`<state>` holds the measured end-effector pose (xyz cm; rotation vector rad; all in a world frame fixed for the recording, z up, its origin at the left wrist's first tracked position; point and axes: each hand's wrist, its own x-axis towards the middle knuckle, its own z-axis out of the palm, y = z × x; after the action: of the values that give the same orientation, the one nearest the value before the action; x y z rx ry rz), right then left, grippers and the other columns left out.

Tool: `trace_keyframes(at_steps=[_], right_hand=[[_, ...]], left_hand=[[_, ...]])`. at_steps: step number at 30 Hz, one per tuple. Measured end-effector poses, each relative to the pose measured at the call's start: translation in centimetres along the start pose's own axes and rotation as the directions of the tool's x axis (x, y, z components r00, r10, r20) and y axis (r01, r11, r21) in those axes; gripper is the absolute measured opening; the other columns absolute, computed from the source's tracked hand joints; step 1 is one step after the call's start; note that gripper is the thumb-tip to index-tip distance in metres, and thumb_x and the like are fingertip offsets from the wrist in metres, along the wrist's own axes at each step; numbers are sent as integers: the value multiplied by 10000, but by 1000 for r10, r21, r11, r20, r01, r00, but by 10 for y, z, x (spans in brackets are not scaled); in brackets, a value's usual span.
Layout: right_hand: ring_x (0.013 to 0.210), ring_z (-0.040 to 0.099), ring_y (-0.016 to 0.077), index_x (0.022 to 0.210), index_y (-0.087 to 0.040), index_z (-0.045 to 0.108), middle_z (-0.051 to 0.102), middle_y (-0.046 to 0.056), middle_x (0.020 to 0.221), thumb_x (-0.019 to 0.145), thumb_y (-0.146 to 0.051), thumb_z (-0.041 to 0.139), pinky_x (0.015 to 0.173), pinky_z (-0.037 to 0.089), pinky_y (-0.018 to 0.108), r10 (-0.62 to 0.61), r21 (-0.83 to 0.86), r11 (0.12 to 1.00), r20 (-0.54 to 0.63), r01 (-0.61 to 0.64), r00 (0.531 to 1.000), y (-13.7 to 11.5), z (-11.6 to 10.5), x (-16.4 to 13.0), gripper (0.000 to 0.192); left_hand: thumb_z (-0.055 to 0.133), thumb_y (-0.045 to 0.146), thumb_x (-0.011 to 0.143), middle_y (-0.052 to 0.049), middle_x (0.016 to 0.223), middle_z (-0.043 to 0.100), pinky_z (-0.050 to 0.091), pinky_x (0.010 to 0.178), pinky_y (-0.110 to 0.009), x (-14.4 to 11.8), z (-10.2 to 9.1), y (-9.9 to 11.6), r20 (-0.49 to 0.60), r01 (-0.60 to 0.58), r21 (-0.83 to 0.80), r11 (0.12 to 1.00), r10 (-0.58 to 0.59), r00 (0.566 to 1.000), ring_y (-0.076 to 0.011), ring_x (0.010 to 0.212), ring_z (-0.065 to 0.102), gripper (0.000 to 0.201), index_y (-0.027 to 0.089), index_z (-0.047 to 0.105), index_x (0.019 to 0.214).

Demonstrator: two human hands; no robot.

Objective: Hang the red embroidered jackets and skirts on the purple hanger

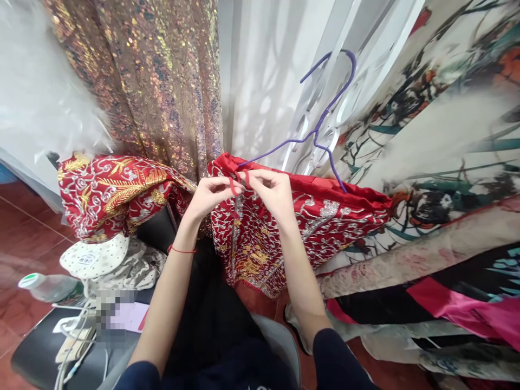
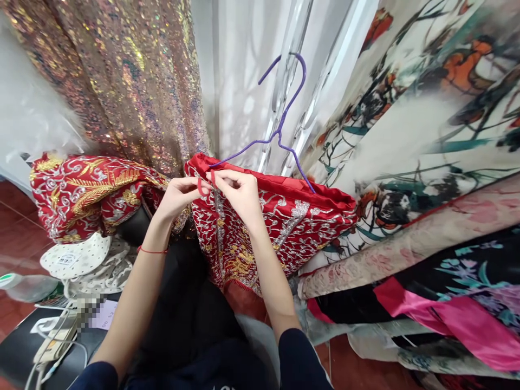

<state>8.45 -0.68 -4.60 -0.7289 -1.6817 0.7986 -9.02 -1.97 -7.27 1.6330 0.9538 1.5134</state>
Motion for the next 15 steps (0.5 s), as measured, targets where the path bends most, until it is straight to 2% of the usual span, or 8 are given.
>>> trace_keyframes(at_steps=[2,5,8,10,12,15], right_hand=[[625,504,119,971,-247,803,633,-9,738,923,-360,631,621,467,281,-103,-108,988,81,111,991,2,-3,3,211],[754,570,134,1026,-271,791,631,11,877,967,-261,566,728,502,302,-246,-274,912,235,307,940,3,-11,5,233],[802,584,137,1072,-284,770,619,19,953,1001,-280,537,730,495,294,-262,-399,824,364,403,894,1,-20,4,244],[809,588,137,1091,-287,750,627,21,985,1017,-303,517,693,481,281,-236,-496,763,382,414,893,-2,-20,3,245],[828,600,144,1108,-268,727,644,33,1033,1029,-298,485,640,457,270,-216,-592,702,353,396,910,-5,-17,2,256],[862,630,159,1112,-217,696,661,66,1102,1032,-273,453,594,433,275,-218,-680,647,268,345,938,-7,-9,-2,262]], left_hand=[[860,509,671,-22,721,689,526,680,-321,1,-1,8,62,1,53,999,-5,998,-146,670,598,328,203,767,741],[853,469,700,-29,788,675,503,661,-293,4,-2,15,114,-23,128,991,9,993,-137,698,587,291,202,771,783],[847,440,717,-31,841,662,497,693,-287,5,-3,14,137,-33,148,988,13,991,-139,753,594,258,206,775,799],[841,440,726,-28,852,673,503,749,-297,5,-2,11,139,-8,99,995,-6,990,-143,787,606,250,212,782,808],[833,450,732,-30,884,704,511,821,-315,5,-1,6,119,28,25,999,-30,992,-150,830,628,251,215,788,808],[830,457,732,-36,911,739,512,879,-332,5,-1,1,10,50,-20,999,-50,999,-162,869,649,259,207,789,785]])
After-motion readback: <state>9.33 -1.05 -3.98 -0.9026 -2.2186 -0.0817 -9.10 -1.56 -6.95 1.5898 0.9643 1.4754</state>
